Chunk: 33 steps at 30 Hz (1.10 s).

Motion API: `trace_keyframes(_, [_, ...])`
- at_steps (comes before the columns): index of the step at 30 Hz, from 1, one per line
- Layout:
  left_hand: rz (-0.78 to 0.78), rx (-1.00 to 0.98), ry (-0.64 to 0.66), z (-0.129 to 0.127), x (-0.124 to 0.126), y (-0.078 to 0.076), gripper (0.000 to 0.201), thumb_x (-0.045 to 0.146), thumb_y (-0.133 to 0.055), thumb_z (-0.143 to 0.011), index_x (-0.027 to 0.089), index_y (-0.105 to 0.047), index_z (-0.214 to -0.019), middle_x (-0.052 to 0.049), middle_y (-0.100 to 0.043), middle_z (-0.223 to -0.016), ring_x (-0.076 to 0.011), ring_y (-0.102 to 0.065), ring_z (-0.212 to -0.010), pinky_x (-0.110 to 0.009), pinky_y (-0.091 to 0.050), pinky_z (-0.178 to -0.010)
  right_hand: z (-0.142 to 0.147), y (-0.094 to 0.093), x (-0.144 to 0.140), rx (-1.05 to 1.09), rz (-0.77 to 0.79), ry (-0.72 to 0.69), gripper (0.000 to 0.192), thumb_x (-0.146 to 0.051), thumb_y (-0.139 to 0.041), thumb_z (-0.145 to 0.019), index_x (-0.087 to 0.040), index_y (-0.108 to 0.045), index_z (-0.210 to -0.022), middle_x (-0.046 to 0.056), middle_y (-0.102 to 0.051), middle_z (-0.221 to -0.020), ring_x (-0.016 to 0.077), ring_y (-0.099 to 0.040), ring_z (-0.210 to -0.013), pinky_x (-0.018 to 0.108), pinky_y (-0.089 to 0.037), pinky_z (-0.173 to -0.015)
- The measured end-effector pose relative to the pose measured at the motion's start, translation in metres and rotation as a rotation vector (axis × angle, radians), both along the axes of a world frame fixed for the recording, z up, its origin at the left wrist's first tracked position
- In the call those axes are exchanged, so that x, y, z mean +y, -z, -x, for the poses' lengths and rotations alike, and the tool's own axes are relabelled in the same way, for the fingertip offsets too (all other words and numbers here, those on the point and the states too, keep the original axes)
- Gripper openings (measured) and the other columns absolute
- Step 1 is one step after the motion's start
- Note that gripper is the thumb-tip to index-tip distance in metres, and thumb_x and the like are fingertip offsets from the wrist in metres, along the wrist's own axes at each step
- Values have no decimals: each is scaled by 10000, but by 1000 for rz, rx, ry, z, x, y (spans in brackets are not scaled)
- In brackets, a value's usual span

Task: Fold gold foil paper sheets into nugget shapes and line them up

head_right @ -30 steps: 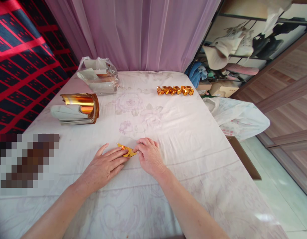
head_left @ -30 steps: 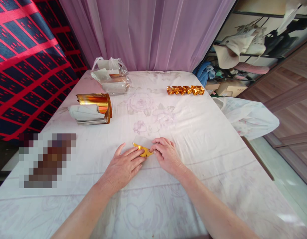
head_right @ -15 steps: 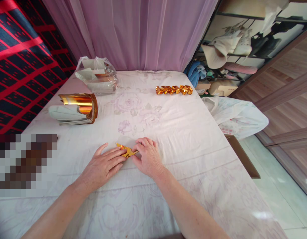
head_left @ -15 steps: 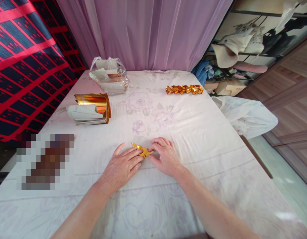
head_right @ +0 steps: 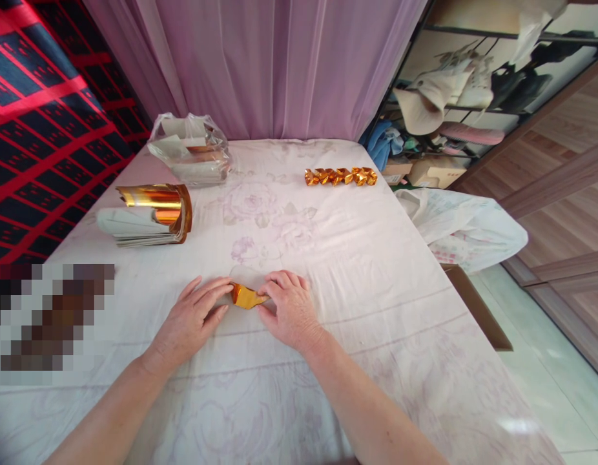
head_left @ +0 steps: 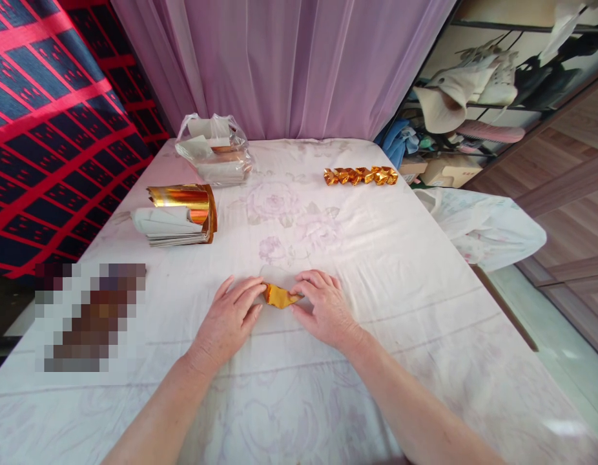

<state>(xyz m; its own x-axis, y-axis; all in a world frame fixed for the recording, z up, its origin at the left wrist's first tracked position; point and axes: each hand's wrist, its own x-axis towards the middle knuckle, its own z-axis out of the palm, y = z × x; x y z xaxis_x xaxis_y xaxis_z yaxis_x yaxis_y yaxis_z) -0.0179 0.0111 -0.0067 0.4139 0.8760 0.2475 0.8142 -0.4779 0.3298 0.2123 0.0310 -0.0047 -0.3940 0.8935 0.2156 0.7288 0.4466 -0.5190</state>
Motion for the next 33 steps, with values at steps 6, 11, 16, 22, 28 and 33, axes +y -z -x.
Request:
trace_keyframes(6, [5,95,16,2,3,1,368,300,-437,-974,238,-552,-1318,-52,-612,-1371,-271,-461,-1352,-549,-259,-1159,-1,0,-1,6,-12,-9,199,-211,-711,-769,-248,-679,-962,48,-647,-1145,242,-555,-1114,406,-367,-918])
trace_keyframes(11, [11,86,10,-2,1,-4,360,291,-501,-946,236,-562,-1296,-62,-604,-1368,-273,-462,-1335,-558,-228,-1166,-4,1,0,0,-41,-33,183,-228,-711,-790,-252,-702,-971,52,-657,-1143,250,-562,-1118,418,-381,-929])
trace_keyframes(16, [-6,40,-8,-4,0,-8,297,261,-548,-916,245,-621,-1203,-58,-665,-1231,-259,-567,-1180,-548,-252,-1145,-5,3,-1,-14,-78,-45,153,-260,-688,-825,-266,-713,-975,63,-666,-1158,267,-556,-1138,434,-390,-937])
trace_keyframes(22, [-33,34,-5,-3,0,-10,220,292,-598,-907,254,-659,-1115,-34,-698,-1092,-235,-611,-1037,-537,-275,-1120,-9,4,-1,-48,-111,-97,182,-268,-673,-858,-259,-709,-1036,63,-652,-1206,267,-525,-1196,442,-378,-980])
trace_keyframes(28, [-25,26,20,-2,-1,-11,266,383,-664,-866,257,-661,-1100,-33,-698,-1048,-237,-613,-1004,-557,-240,-1130,-12,1,-2,-38,-75,-111,248,-274,-712,-808,-253,-698,-1055,69,-632,-1254,279,-505,-1235,449,-378,-1001])
trace_keyframes(33, [-42,29,4,-5,-2,-11,194,361,-637,-883,271,-676,-1050,-16,-704,-992,-223,-617,-948,-552,-266,-1116,-12,4,-1,-57,-84,-114,229,-291,-716,-821,-255,-692,-1046,62,-632,-1263,276,-490,-1255,446,-380,-995])
